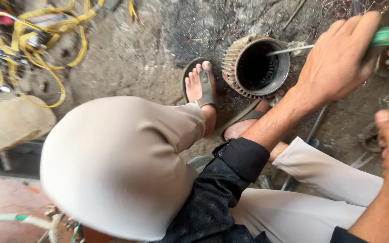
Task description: The person sits on the floor and uses a screwdriver and pliers to remove copper windings from a cylindrical motor component. They repeatedly pry and pull at the windings, occasionally rotating the component to access different sections.
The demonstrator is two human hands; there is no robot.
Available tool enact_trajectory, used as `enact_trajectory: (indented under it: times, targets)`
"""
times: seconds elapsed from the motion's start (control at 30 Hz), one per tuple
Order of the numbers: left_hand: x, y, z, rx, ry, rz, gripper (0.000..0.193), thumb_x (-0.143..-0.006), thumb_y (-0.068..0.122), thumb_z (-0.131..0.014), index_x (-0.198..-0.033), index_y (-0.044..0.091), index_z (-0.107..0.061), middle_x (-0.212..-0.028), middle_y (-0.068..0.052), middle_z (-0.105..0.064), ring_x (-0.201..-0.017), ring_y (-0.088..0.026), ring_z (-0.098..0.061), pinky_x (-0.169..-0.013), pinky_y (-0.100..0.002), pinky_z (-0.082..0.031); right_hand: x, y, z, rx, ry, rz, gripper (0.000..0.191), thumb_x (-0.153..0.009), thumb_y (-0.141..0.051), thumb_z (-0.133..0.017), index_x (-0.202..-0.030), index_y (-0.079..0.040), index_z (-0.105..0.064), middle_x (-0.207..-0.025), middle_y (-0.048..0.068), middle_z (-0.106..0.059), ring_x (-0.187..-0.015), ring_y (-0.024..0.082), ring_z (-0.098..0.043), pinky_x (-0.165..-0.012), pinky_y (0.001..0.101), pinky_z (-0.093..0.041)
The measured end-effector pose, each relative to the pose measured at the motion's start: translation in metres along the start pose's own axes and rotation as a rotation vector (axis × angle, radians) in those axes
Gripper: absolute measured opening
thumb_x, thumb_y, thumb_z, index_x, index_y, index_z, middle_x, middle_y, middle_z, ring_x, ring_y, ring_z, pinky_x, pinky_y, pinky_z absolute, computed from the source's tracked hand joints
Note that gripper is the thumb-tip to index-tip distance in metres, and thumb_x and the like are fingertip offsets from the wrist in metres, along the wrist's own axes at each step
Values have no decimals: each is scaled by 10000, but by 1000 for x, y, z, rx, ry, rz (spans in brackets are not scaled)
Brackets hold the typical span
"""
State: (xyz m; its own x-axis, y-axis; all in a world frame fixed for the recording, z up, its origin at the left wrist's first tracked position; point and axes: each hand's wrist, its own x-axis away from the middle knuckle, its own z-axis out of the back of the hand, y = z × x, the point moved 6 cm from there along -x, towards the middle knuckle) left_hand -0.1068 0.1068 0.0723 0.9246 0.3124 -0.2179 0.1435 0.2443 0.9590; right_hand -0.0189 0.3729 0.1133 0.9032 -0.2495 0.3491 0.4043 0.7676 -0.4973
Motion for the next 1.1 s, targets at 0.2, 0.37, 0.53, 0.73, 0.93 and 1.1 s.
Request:
enact_trajectory:
  times: [0.2, 0.37, 0.53, 0.73, 0.93, 1.1]
  targets:
    - [-23, 3, -3, 19, 35, 22, 294, -956, 224, -672, -1142, 87, -489, -1022, -93, -624, -899, -312, -596, -803, -434, -478, -15, -48, 17, 36, 95, -34, 265, -1008, -371, -691, -1051, -141, -566, -720, -34, -490, -547, 84, -386, -446, 260, -292]
    - [-27, 13, 20, 30, 85, 18, 270, -939, 213, -667, -1085, 70, -491, -978, -102, -598, -902, -307, -599, -790, -429, -477, -6, -107, 9, 46, 79, 22, 296, -1005, -320, -672, -1221, -146, -567, -738, -42, -487, -547, 68, -386, -446, 248, -293]
    - [-28, 12, 33, 19, 116, -10, 255, -941, 218, -673, -1036, 66, -490, -925, -105, -589, -877, -308, -595, -803, -426, -490, 10, -135, 5, -46, 102, 93, 532, -979, -222, -676, -1491, -179, -540, -783, -56, -496, -565, 49, -392, -462, 231, -294]
    - [-29, 13, 40, 46, 115, 6, 275, -934, 201, -666, -1114, 70, -503, -947, -118, -601, -899, -310, -601, -793, -426, -488, 19, -147, 4, -236, 21, 218, 616, -989, -22, -667, -1575, -81, -483, -1002, -56, -580, -749, 36, -474, -654, 191, -370]
    - [-40, 11, 47, 82, 115, 47, 229, -960, 198, -646, -1096, 73, -508, -939, -127, -610, -890, -313, -602, -792, -431, -488, 20, -147, 19, -264, 111, 179, 635, -1002, -11, -697, -1600, -84, -499, -956, -42, -587, -685, 46, -476, -570, 191, -345]
    - [-45, 12, 51, 73, 104, 94, 223, -981, 221, -650, -1067, 69, -513, -988, -143, -615, -905, -335, -608, -819, -473, -477, 13, -155, 27, -229, 107, 226, 554, -1010, -14, -677, -1534, -71, -506, -995, -21, -596, -743, 65, -493, -634, 213, -371]
